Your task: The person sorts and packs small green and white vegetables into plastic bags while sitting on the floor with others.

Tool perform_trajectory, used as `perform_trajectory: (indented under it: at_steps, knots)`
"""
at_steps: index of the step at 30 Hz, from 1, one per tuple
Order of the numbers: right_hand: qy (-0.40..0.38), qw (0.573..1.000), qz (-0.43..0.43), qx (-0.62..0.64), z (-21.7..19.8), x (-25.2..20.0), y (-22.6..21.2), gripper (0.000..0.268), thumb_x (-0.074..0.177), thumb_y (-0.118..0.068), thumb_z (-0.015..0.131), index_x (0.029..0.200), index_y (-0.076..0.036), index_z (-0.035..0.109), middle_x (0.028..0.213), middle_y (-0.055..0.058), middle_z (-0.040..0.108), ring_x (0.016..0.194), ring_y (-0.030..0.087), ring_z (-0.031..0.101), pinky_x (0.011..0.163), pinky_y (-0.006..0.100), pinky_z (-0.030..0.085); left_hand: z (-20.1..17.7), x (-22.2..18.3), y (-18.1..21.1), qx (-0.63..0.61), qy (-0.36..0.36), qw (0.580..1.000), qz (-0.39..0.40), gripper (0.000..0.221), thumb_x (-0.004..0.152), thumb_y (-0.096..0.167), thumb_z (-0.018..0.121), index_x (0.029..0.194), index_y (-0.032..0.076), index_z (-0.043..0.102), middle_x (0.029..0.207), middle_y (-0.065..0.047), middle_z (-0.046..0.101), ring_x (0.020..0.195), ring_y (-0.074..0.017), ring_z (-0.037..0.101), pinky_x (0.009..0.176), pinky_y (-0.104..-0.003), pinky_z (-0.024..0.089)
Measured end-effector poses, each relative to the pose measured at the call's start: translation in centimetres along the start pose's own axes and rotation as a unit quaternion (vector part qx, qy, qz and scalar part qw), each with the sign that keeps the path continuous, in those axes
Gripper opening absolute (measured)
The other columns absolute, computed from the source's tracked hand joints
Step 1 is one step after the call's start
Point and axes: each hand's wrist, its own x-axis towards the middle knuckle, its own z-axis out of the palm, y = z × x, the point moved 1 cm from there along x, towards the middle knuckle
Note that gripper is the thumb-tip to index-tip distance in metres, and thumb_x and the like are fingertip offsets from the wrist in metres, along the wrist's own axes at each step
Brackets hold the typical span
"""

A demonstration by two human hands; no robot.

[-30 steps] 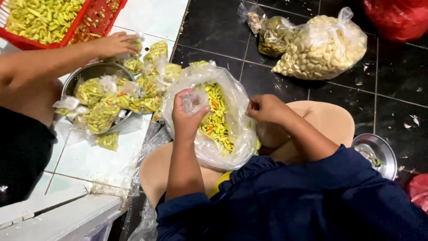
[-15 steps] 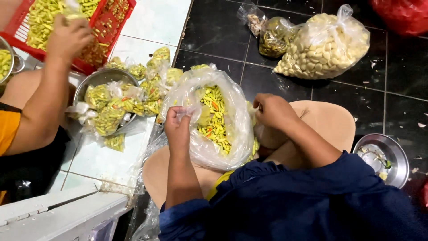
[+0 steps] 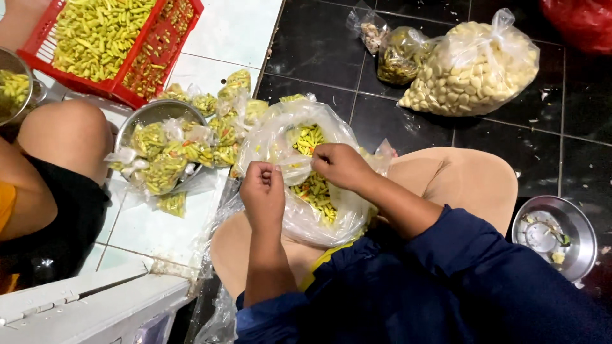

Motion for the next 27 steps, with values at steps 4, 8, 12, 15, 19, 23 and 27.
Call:
perform_trajectory:
  at_steps: [4, 8, 12, 15, 19, 23, 27]
  knots:
    - [0.018, 0.976, 0.091, 0.199, 0.9, 4.2, 2.9, 0.027, 0.096, -0.031, 0.065, 0.091, -0.007, 0.074, 0.073, 0.011, 0.067, 0.075, 0.024, 0.072, 0.057, 0.036, 0.062, 0.1, 0.1, 0.1, -0.036, -0.005, 0.999, -0.036, 0.006, 0.089, 0.003, 0.065, 0.09, 0.008, 0.063, 0.063, -0.001, 0.057, 0.057, -0.008, 0.049, 0.058, -0.025, 0.045]
    - [-0.07, 0.992, 0.083, -0.062, 4.3, 7.4, 7.5, 0.026, 0.093, -0.034, 0.064, 0.098, -0.012, 0.075, 0.091, 0.014, 0.073, 0.087, 0.034, 0.073, 0.075, 0.045, 0.061, 0.4, 0.7, -0.1, -0.011, -0.04, 0.999, -0.01, 0.01, 0.085, 0.002, 0.065, 0.091, 0.007, 0.071, 0.062, -0.007, 0.057, 0.056, -0.0122, 0.051, 0.056, -0.029, 0.046]
    - [-0.178, 0.938, 0.007, -0.298, 7.3, 3.9, 7.5, 0.057, 0.096, -0.047, 0.055, 0.134, -0.005, 0.063, 0.146, 0.029, 0.047, 0.133, 0.054, 0.049, 0.114, 0.055, 0.043, 0.1, 0.9, 1.0, 0.017, -0.046, 0.998, 0.027, 0.004, 0.08, 0.005, 0.075, 0.083, 0.007, 0.073, 0.066, -0.005, 0.057, 0.058, -0.0119, 0.055, 0.056, -0.027, 0.048]
    - [-0.227, 0.928, -0.003, -0.295, 6.2, 0.8, 1.2, 0.033, 0.088, -0.019, 0.054, 0.101, 0.002, 0.076, 0.1, 0.026, 0.073, 0.098, 0.048, 0.072, 0.08, 0.053, 0.059, 0.9, 0.9, -0.2, -0.044, -0.061, 0.995, -0.062, 0.006, 0.092, 0.008, 0.066, 0.087, 0.01, 0.068, 0.063, 0.0, 0.053, 0.057, -0.0075, 0.045, 0.054, -0.028, 0.044]
    - [-0.243, 0.868, -0.106, -0.42, 7.3, -1.6, 2.0, 0.038, 0.083, -0.02, 0.057, 0.113, -0.003, 0.072, 0.101, 0.021, 0.073, 0.093, 0.043, 0.072, 0.075, 0.048, 0.057, 1.1, 1.1, -0.7, -0.041, -0.081, 0.993, -0.069, 0.001, 0.094, 0.007, 0.063, 0.093, 0.007, 0.064, 0.068, -0.007, 0.058, 0.059, -0.0126, 0.051, 0.056, -0.031, 0.046]
    - [-0.216, 0.875, -0.117, -0.418, 5.9, -3.8, -1.3, 0.03, 0.086, -0.014, 0.056, 0.109, -0.006, 0.072, 0.096, 0.022, 0.073, 0.09, 0.043, 0.073, 0.074, 0.048, 0.057, 1.8, 0.7, -1.8, -0.14, -0.106, 0.978, -0.114, 0.021, 0.084, -0.004, 0.065, 0.102, 0.006, 0.06, 0.082, 0.0, 0.053, 0.068, -0.0065, 0.055, 0.067, -0.026, 0.051]
    - [-0.233, 0.819, -0.156, -0.5, 10.2, -3.3, 1.6, 0.027, 0.081, -0.009, 0.061, 0.104, -0.009, 0.075, 0.094, 0.016, 0.075, 0.086, 0.039, 0.073, 0.073, 0.048, 0.053, 1.7, 0.4, -3.1, -0.207, -0.09, 0.967, -0.117, 0.032, 0.078, -0.01, 0.054, 0.104, 0.006, 0.062, 0.084, 0.001, 0.046, 0.069, -0.0056, 0.055, 0.061, -0.023, 0.051]
